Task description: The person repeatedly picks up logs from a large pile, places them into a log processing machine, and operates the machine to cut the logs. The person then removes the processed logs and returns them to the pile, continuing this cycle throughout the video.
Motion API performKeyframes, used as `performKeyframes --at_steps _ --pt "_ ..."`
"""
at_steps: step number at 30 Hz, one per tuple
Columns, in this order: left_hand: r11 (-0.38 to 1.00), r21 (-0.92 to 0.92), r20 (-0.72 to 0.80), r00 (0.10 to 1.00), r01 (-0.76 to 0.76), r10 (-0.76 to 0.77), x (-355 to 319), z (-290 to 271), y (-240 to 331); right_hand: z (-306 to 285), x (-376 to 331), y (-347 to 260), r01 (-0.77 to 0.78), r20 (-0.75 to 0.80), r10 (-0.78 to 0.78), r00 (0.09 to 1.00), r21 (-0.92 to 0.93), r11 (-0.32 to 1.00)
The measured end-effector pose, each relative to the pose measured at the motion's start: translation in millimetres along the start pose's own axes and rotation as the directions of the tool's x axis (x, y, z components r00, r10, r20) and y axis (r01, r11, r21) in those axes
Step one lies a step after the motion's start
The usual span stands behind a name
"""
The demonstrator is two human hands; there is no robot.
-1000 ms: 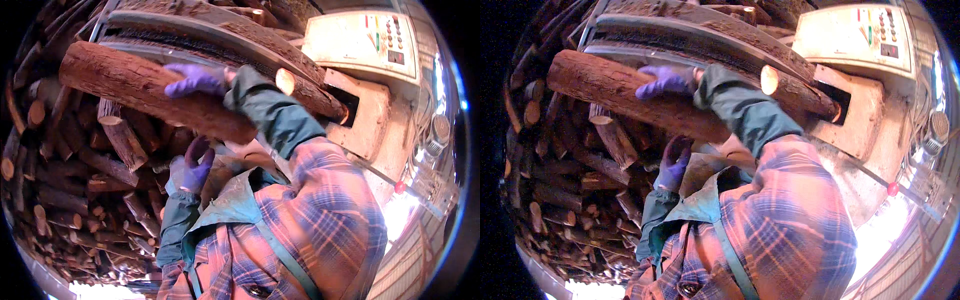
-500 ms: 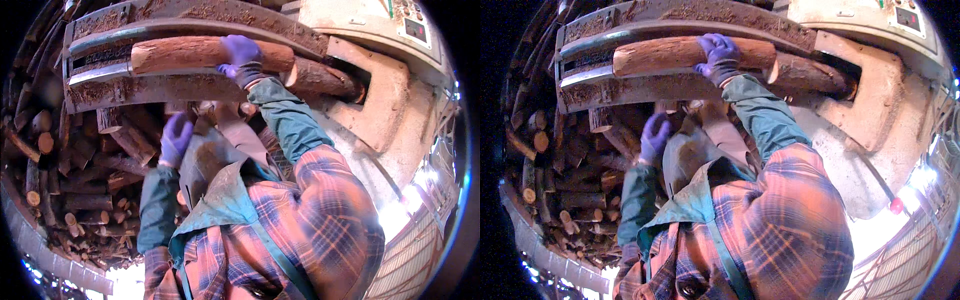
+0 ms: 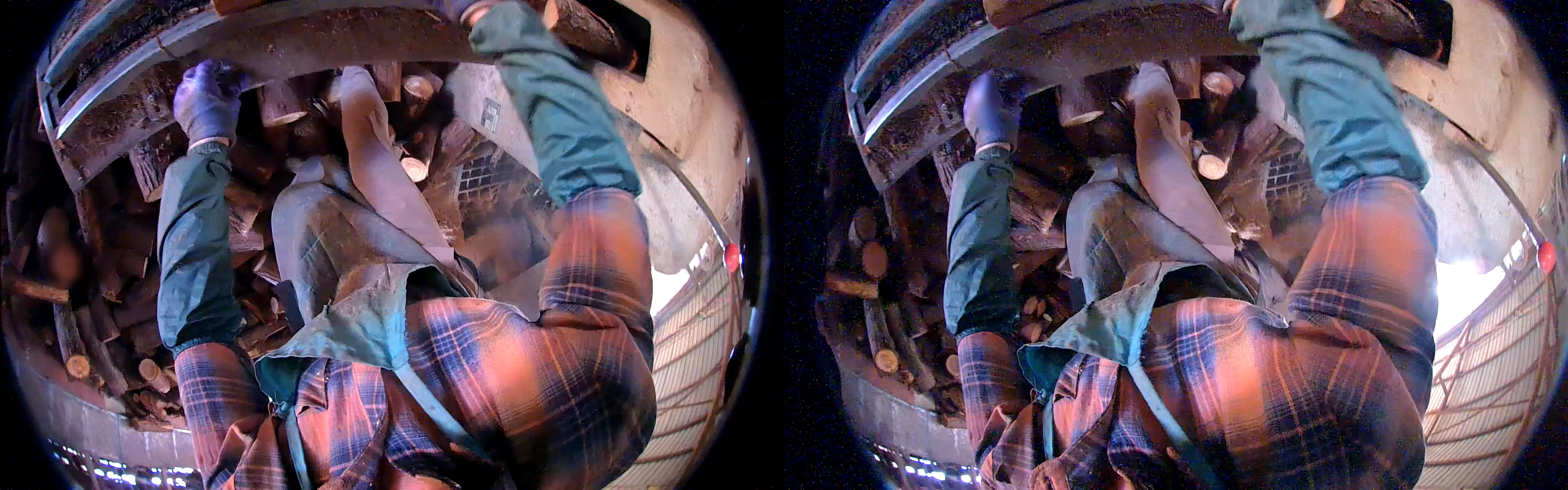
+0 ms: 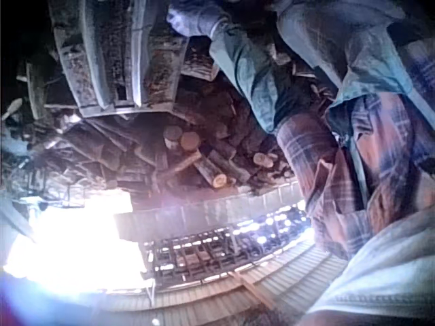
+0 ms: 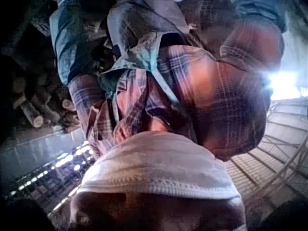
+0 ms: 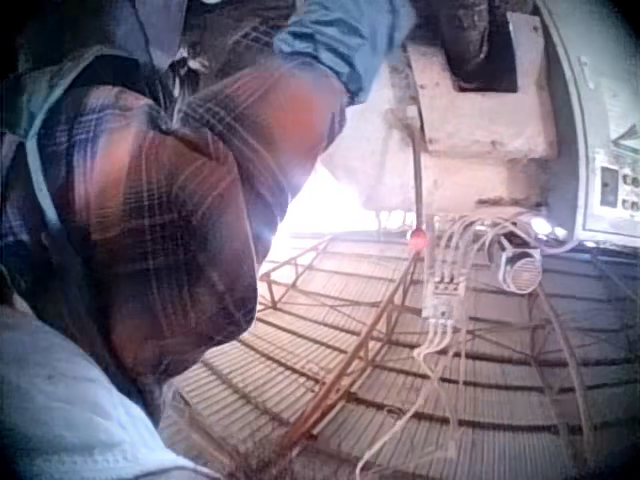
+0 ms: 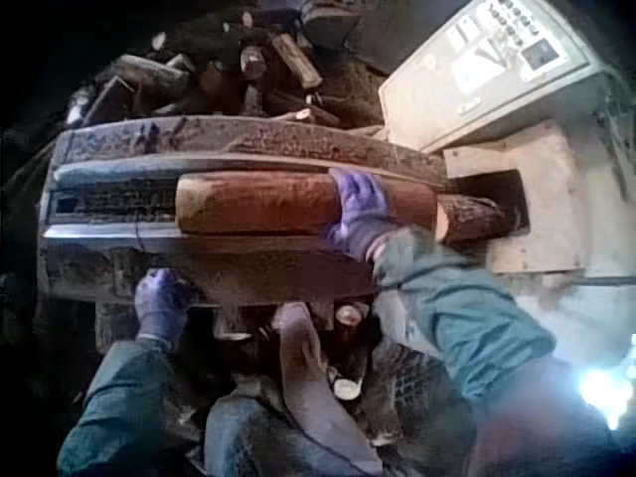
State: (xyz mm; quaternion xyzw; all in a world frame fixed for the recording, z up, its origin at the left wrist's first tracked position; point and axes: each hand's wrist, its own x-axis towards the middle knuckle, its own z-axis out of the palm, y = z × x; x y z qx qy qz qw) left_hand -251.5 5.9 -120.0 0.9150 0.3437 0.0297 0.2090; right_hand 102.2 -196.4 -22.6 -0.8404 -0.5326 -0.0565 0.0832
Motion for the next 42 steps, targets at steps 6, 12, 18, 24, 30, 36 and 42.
performKeyframes --at_steps 6,12,18,24,30,36,42 --pt "0.998 0.056 -0.034 0.999 -0.022 0.024 -3 -8 5 -11 2 15 -0.023 0.137 0.033 0.990 -0.070 0.997" --pt "1.000 -0.018 -0.032 0.999 -0.007 0.007 -6 -9 5 -13 -12 17 -0.103 0.130 0.122 0.984 -0.139 0.985" --pt "0.993 -0.082 -0.151 0.986 -0.089 0.076 -6 -6 5 -20 -21 43 -0.101 0.138 0.112 0.984 -0.088 0.991" --pt "0.998 -0.065 -0.118 0.993 -0.010 0.003 -6 -13 18 -25 -27 66 -0.108 0.236 0.146 0.961 -0.166 0.980" --pt "0.997 -0.054 -0.427 0.904 -0.062 0.033 -15 -3 14 -16 -27 80 -0.008 0.258 0.043 0.965 -0.134 0.991" --pt "0.932 -0.351 -0.515 0.850 -0.088 -0.114 -30 4 10 -30 -38 101 -0.012 0.262 0.059 0.963 -0.178 0.984" --pt "0.492 -0.812 -0.075 0.780 0.314 -0.622 -190 98 51 -41 -64 143 0.046 0.167 0.013 0.986 -0.344 0.938"
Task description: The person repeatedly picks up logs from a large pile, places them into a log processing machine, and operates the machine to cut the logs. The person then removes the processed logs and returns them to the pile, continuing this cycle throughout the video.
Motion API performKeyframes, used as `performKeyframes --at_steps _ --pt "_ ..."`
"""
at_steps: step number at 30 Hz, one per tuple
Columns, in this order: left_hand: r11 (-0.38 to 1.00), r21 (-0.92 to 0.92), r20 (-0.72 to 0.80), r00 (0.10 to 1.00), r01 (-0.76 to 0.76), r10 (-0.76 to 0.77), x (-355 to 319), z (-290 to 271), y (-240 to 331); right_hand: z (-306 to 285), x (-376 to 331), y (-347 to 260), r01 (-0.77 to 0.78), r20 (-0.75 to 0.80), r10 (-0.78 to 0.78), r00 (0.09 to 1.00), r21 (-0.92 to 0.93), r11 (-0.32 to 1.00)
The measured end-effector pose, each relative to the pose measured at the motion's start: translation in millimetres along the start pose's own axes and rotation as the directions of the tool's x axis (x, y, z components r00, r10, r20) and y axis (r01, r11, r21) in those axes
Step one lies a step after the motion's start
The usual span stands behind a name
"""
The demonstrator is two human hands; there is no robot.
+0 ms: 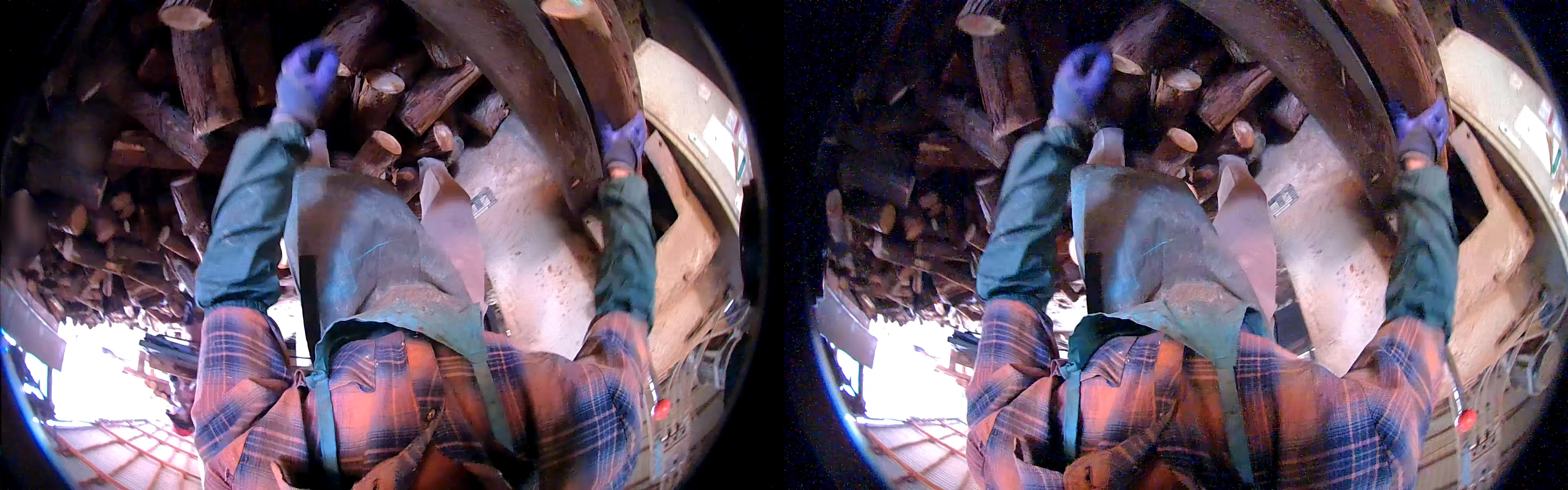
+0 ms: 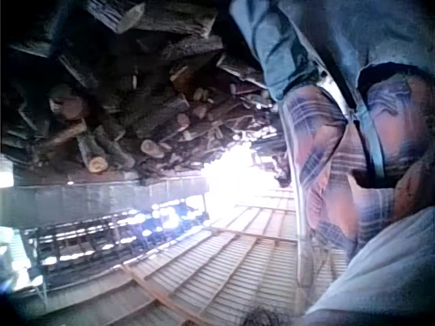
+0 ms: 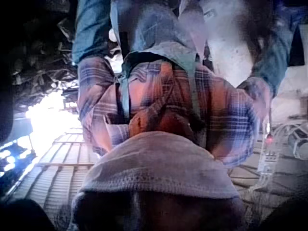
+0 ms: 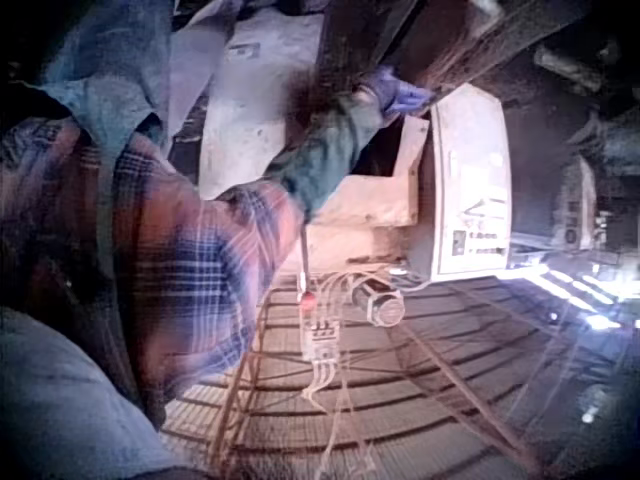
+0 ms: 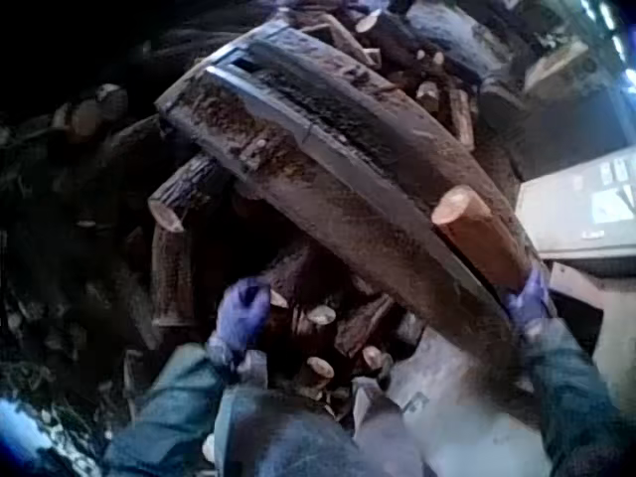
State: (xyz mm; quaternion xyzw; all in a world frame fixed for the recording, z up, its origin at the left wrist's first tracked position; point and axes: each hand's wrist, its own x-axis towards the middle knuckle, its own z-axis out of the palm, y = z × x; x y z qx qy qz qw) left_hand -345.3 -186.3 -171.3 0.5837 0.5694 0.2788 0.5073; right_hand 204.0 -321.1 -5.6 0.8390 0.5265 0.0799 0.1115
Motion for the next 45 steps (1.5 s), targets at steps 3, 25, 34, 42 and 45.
performKeyframes --at_steps 3,25,34,42,45 --pt "0.885 -0.094 0.016 0.889 0.457 -0.457 -130 27 -68 -27 -48 -138 0.237 -0.170 -0.172 0.970 0.531 0.813" --pt "-0.580 -0.811 0.580 -0.020 0.081 -0.814 -338 193 -195 318 -388 -301 -0.447 0.929 -0.369 -0.022 0.321 0.835" --pt "-0.085 -0.613 0.417 0.231 0.786 -0.879 -410 125 -54 27 -323 -253 -0.365 0.979 -0.175 -0.102 0.127 0.922" --pt "0.520 -0.088 0.219 0.525 0.850 -0.822 -341 133 -6 175 -332 -258 -0.911 0.784 -0.568 -0.250 -0.389 -0.136" --pt "0.574 -0.024 0.108 0.573 0.818 -0.812 -345 138 29 160 -327 -258 -0.863 0.733 -0.641 -0.228 -0.457 -0.215"
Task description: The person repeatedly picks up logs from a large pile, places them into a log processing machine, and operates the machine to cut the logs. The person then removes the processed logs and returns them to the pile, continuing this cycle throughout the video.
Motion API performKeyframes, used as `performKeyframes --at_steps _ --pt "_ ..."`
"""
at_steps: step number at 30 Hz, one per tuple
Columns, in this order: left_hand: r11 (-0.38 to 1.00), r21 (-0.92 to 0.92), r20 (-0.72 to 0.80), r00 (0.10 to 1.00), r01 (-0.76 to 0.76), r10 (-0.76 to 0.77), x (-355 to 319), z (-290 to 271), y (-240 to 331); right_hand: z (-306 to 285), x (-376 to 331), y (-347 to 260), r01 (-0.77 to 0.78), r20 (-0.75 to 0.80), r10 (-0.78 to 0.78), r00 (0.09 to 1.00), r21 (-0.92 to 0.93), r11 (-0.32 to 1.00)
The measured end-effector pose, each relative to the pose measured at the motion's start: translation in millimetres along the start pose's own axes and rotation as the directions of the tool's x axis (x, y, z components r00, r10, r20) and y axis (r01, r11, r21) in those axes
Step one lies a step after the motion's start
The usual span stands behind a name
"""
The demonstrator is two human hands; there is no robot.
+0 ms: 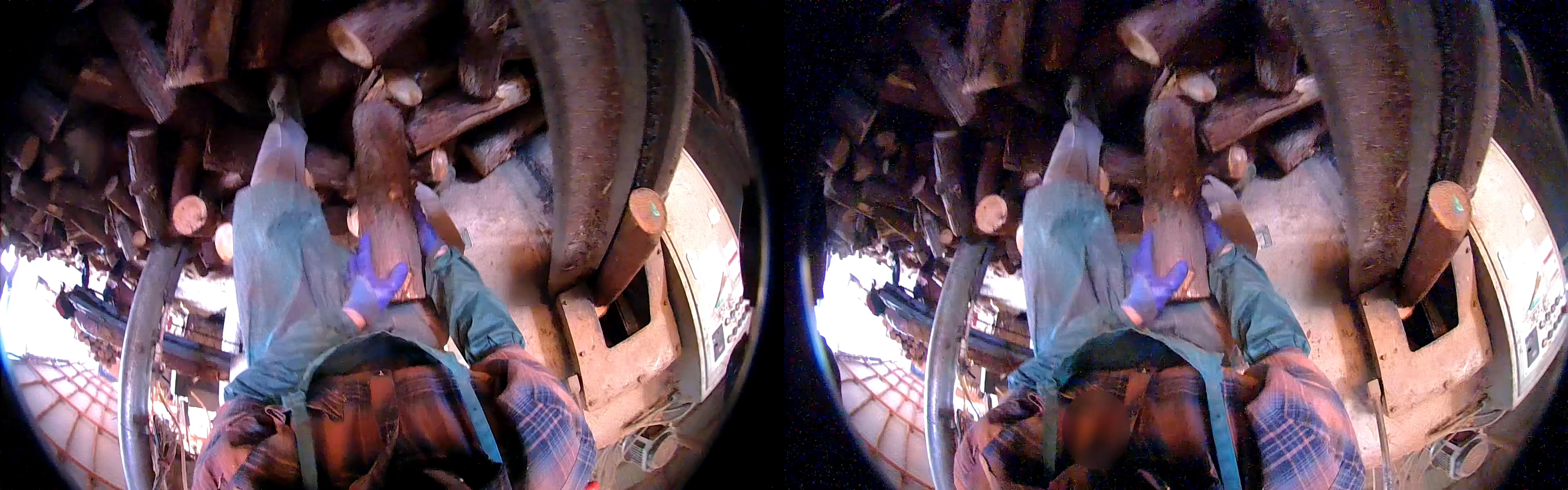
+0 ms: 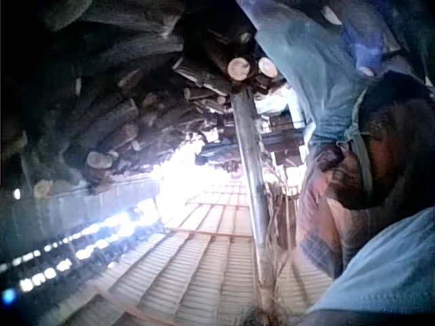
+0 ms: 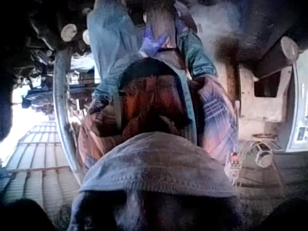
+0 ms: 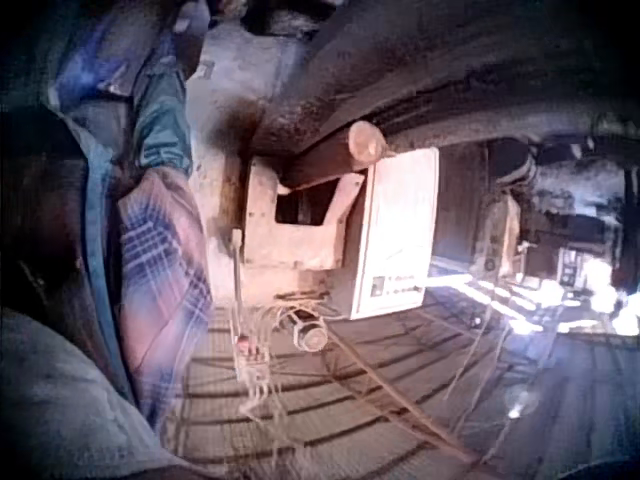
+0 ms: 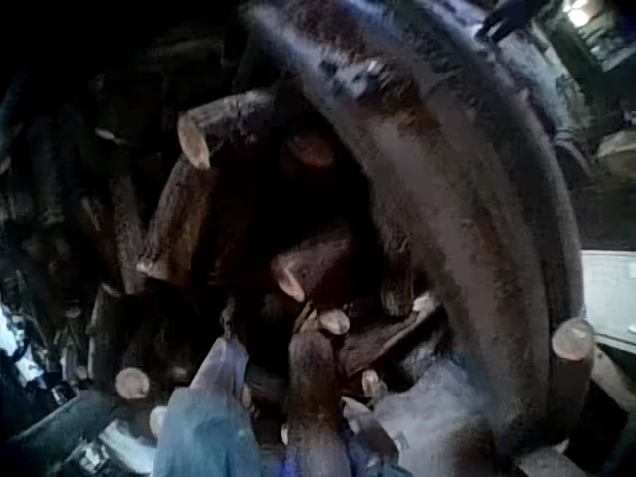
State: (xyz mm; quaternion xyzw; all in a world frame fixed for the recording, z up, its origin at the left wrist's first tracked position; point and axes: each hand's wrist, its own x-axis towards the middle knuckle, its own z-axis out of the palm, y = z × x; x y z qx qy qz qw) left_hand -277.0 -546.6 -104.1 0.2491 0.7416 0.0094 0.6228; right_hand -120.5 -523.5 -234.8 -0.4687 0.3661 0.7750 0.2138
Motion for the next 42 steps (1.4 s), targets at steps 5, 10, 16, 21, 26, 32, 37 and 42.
performKeyframes --at_steps 5,10,16,21,26,32,37,42 --pt "0.985 -0.001 -0.278 0.946 -0.172 0.165 -71 -2 39 36 -51 12 -0.047 0.159 0.036 0.987 0.069 0.996" --pt "0.836 -0.053 -0.396 0.780 -0.547 0.485 -119 3 67 144 -177 -2 0.170 0.302 -0.078 0.950 -0.290 0.942" --pt "0.608 -0.070 -0.403 0.579 -0.791 0.708 -170 44 153 168 -252 -92 0.705 0.545 -0.470 0.695 -0.647 0.292" --pt "0.360 -0.326 -0.237 0.444 -0.874 0.864 -156 134 261 162 -413 -223 0.794 0.640 -0.488 0.594 -0.565 0.226" --pt "-0.067 -0.029 0.302 -0.073 -0.997 0.950 -120 177 285 190 -465 -272 0.050 0.744 -0.578 0.335 -0.626 -0.778" --pt "0.155 -0.077 0.734 0.049 -0.985 0.677 -129 161 179 111 -382 -320 0.098 0.680 -0.724 0.117 -0.733 -0.673" --pt "0.404 0.167 0.721 0.391 -0.899 0.573 -90 110 154 64 -386 -347 0.007 0.659 -0.743 0.118 -0.749 -0.663" --pt "0.590 0.262 0.563 0.617 -0.764 0.549 -28 -16 161 172 -356 -333 -0.390 0.687 -0.727 -0.018 -0.674 -0.627"
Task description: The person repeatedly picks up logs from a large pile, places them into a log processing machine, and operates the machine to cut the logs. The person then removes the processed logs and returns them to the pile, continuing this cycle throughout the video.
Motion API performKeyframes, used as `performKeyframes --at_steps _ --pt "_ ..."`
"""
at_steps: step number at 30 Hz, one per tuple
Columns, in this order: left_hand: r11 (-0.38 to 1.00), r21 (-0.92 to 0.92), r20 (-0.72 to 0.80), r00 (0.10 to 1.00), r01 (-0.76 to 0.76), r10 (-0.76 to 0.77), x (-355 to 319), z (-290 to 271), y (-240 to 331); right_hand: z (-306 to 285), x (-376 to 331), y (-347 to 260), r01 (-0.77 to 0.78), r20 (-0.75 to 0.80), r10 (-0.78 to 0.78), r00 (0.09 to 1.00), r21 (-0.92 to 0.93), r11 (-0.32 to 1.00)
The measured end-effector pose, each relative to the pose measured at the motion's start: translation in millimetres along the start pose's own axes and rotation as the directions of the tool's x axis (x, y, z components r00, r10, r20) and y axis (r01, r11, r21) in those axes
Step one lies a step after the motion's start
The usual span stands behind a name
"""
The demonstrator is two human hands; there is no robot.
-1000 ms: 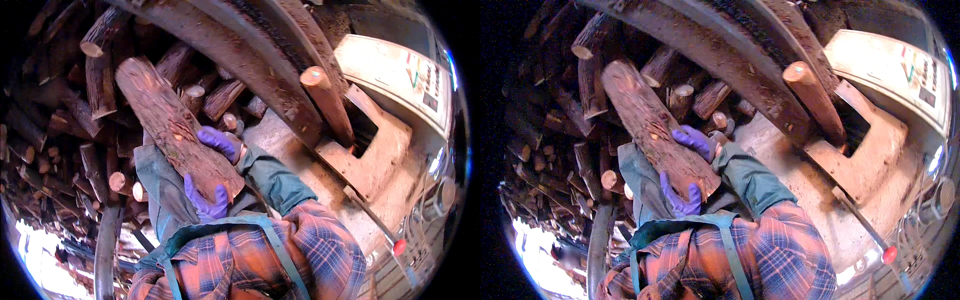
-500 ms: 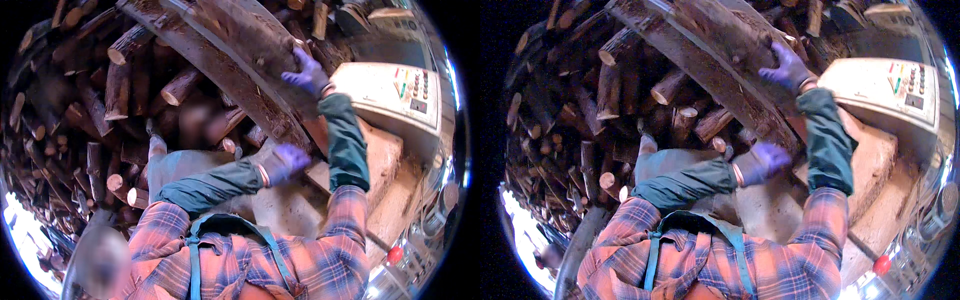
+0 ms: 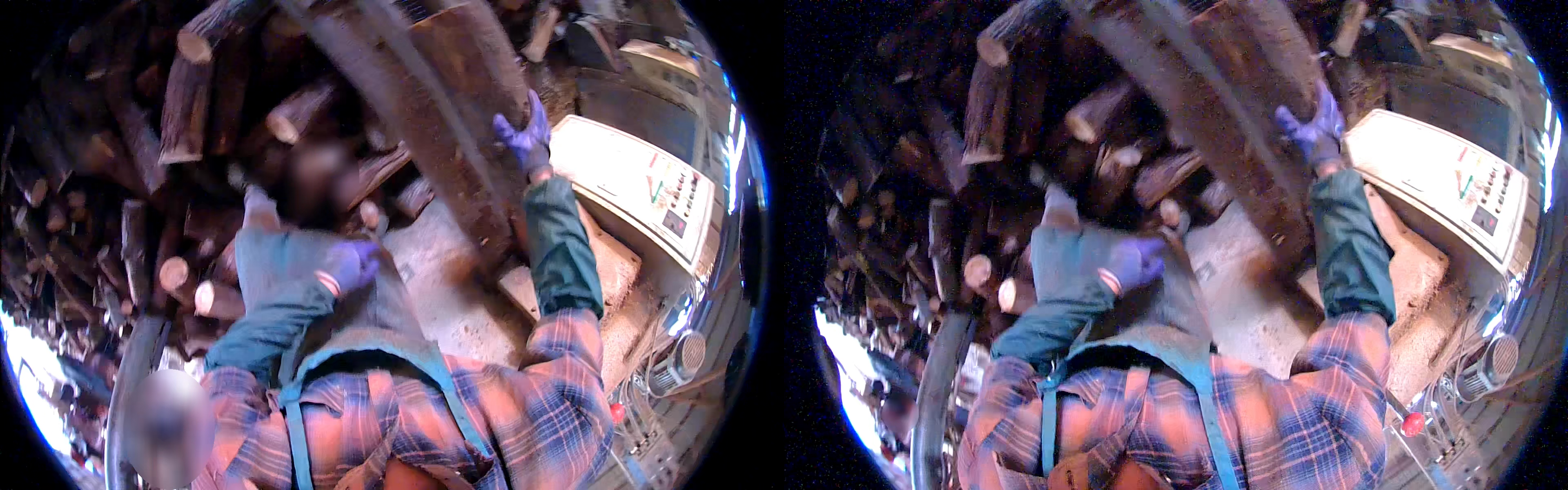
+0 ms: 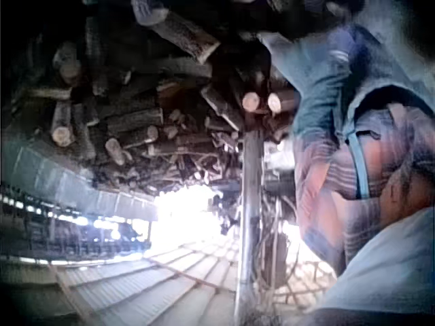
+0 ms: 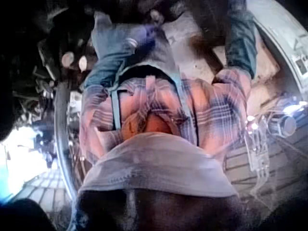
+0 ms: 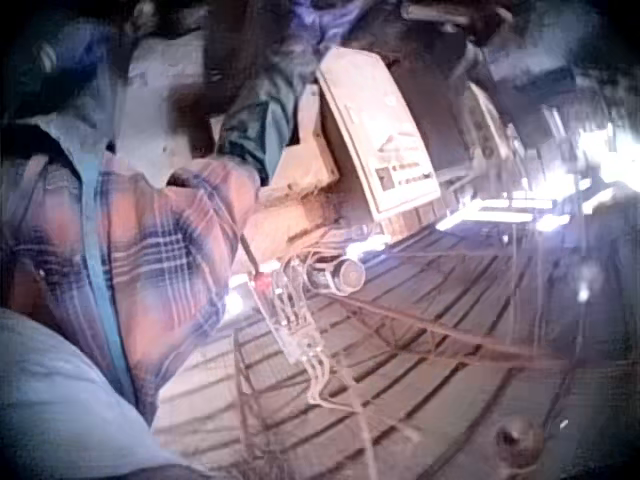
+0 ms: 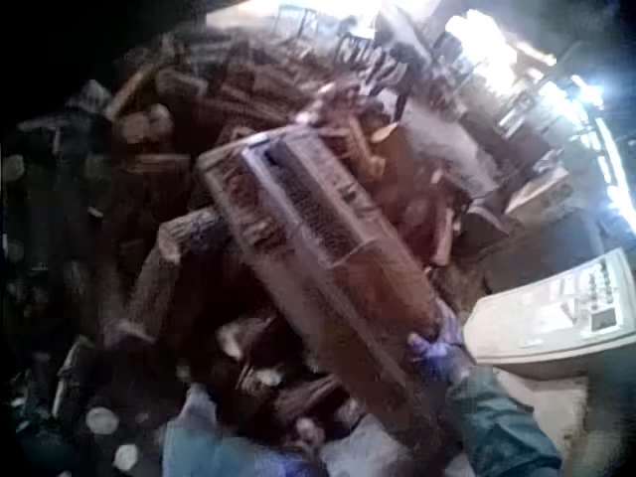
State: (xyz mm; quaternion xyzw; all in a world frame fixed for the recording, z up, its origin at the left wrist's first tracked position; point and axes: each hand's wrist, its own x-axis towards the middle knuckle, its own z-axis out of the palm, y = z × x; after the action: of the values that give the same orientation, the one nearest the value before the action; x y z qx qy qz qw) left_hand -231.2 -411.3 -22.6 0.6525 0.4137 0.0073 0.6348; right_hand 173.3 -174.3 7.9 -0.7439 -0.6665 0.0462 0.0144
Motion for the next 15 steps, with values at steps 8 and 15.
performKeyframes --at_steps 8,15 --pt "0.956 0.077 -0.028 0.959 0.284 -0.283 -69 -117 -81 -5 -43 -13 -0.153 0.007 0.156 0.988 -0.153 0.976" --pt "0.938 -0.123 -0.142 0.930 0.323 -0.339 -96 -150 -102 -16 -58 -4 -0.180 0.105 0.213 0.971 -0.256 0.950"
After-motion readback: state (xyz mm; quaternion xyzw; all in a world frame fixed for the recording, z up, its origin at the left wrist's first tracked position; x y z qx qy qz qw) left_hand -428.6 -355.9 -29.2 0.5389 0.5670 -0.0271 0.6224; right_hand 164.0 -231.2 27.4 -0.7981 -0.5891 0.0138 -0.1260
